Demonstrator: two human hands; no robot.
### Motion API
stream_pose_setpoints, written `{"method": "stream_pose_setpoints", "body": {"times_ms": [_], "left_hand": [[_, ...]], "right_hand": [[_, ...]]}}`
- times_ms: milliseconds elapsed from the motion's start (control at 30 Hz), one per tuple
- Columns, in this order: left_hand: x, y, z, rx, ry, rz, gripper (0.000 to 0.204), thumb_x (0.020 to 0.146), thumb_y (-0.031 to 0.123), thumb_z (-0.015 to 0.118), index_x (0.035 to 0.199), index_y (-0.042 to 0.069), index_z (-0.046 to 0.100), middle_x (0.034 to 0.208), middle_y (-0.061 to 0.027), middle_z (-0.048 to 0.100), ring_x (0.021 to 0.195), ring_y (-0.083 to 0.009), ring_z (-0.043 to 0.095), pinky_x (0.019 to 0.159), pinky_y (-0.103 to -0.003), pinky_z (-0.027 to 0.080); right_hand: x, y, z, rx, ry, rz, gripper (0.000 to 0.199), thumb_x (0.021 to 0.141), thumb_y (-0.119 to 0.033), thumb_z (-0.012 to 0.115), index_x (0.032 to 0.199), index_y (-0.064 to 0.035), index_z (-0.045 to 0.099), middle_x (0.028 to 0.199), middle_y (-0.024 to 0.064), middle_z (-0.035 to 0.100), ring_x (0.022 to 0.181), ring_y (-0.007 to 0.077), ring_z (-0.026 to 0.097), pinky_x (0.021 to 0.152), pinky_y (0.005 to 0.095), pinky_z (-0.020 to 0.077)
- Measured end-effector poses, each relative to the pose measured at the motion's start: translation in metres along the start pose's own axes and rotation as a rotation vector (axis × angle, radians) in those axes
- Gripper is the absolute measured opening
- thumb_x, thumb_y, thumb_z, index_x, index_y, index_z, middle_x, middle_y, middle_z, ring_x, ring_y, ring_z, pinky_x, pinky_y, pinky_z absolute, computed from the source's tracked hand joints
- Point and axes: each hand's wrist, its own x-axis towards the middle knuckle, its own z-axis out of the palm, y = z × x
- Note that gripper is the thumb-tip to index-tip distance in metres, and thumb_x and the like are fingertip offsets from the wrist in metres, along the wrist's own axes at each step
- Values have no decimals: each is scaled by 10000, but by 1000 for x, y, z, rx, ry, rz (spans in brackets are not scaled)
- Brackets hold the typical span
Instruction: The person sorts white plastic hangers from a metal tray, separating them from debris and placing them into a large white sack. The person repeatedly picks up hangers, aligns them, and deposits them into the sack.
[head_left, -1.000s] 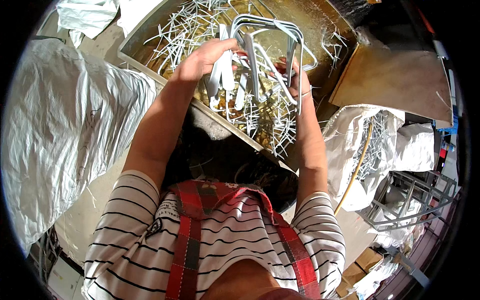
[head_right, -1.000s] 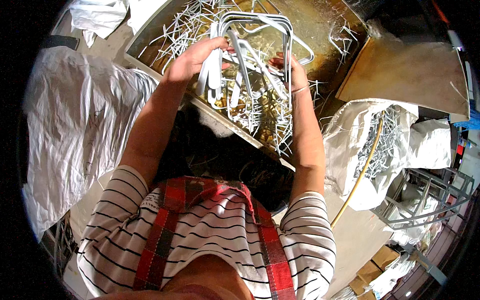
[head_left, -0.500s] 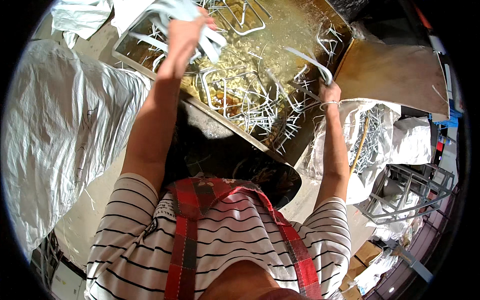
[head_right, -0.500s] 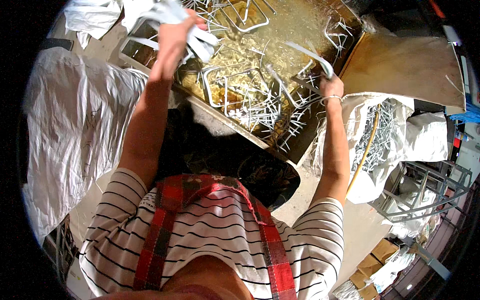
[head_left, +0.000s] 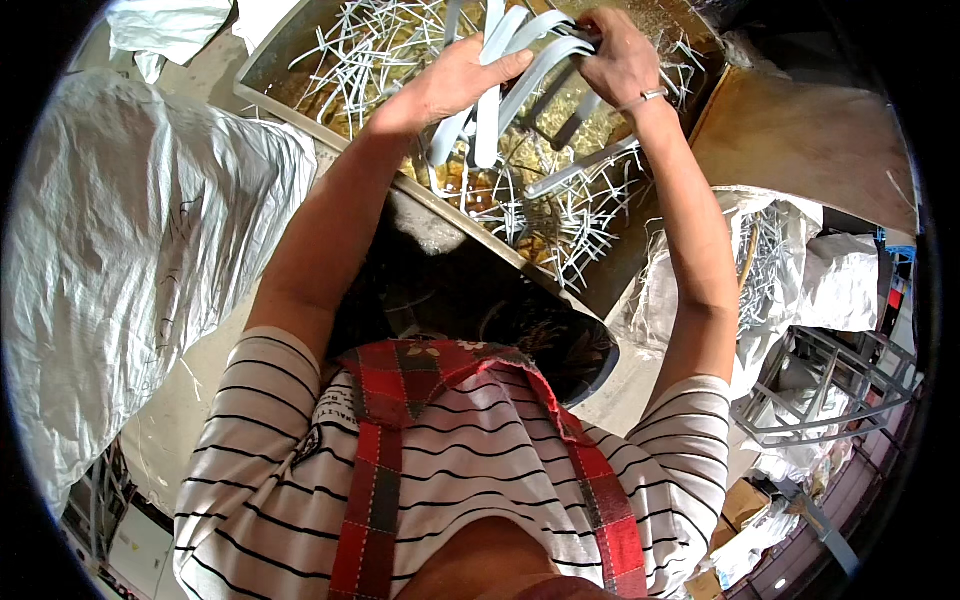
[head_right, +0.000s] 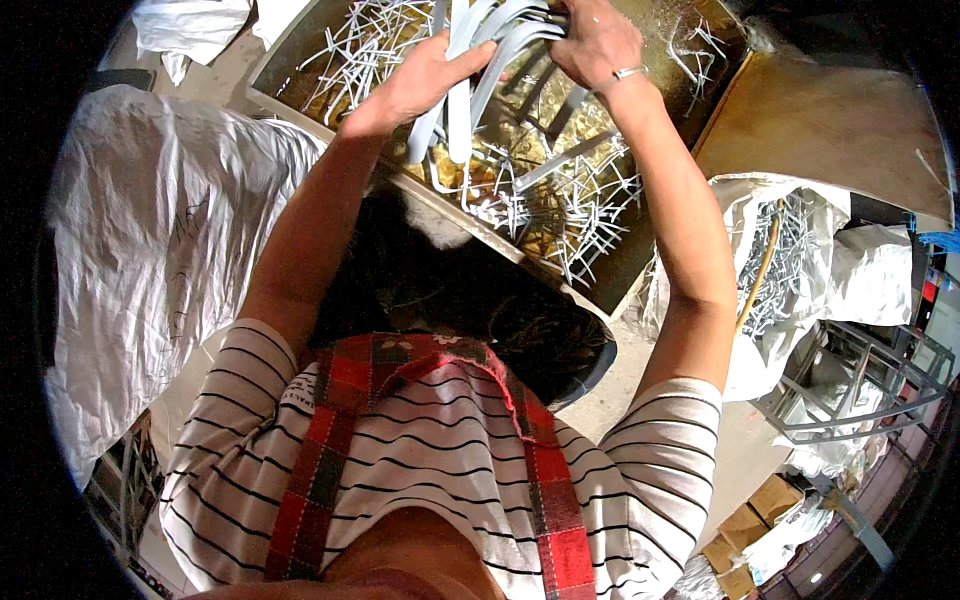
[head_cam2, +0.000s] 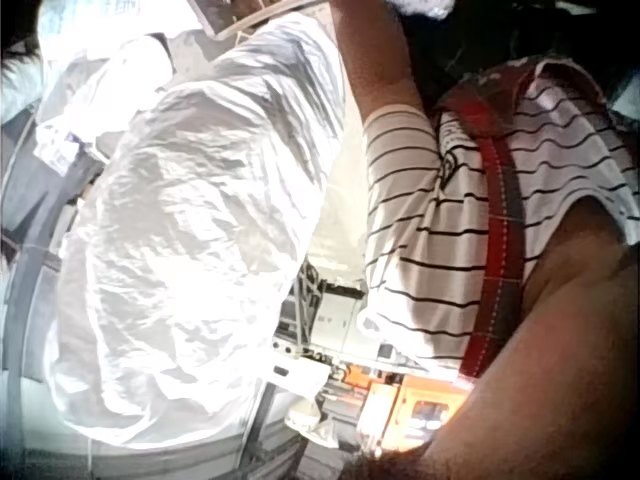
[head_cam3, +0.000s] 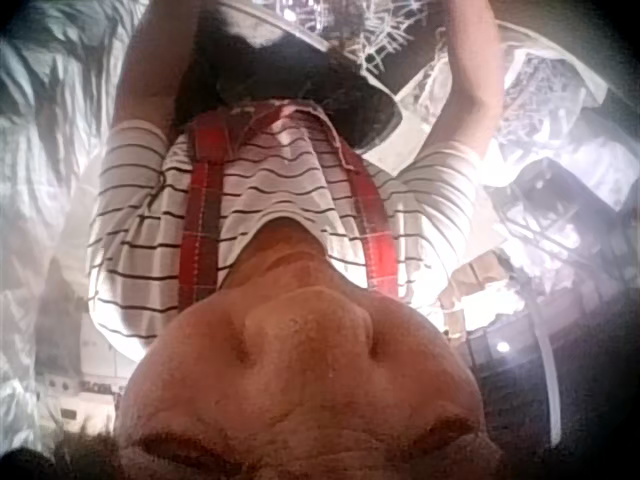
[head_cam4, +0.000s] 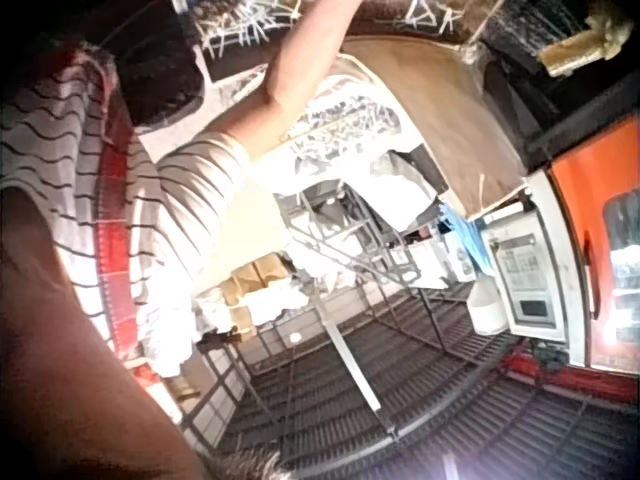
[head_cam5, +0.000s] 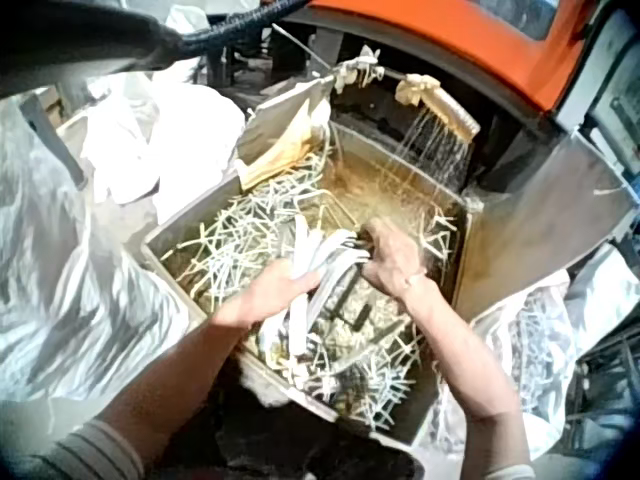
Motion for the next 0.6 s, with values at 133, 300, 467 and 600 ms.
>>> {"method": "stream_pose_setpoints", "body": {"times_ms": [133, 300, 467, 600], "left_hand": [[-4, 14, -13, -274, -221, 7, 426, 794, 269, 685, 1097, 27, 509, 821, -24, 603, 734, -102, 588, 643, -210, 479], [-5, 4, -38, 24, 254, -208, 299, 799, 138, 656, 1045, -19, 590, 892, -112, 646, 740, -165, 622, 661, -240, 493], [-13, 4, -85, -904, 508, -199, 260, 818, 86, 592, 1028, -49, 520, 869, -157, 608, 720, -257, 618, 673, -353, 529], [-17, -15, -114, -785, 733, -114, 230, 855, 103, 583, 1029, -35, 524, 879, -124, 628, 707, -192, 616, 640, -298, 517]], "right_hand": [[25, -36, -1, 71, -10, 159, 297, 643, -47, 566, 939, -72, 546, 910, 196, 568, 874, 375, 551, 750, 418, 451], [34, -14, 35, 270, 107, 68, 414, 655, -227, 710, 1002, -54, 566, 994, 135, 602, 912, 287, 585, 798, 355, 466], [-43, 83, 137, 3, -444, 405, 227, 782, -229, 564, 843, -36, 665, 804, 181, 645, 716, 336, 629, 674, 382, 513], [-124, 76, 217, -61, -901, 461, 281, 752, -264, 560, 903, -45, 653, 952, 208, 623, 896, 350, 606, 759, 400, 489]]}}
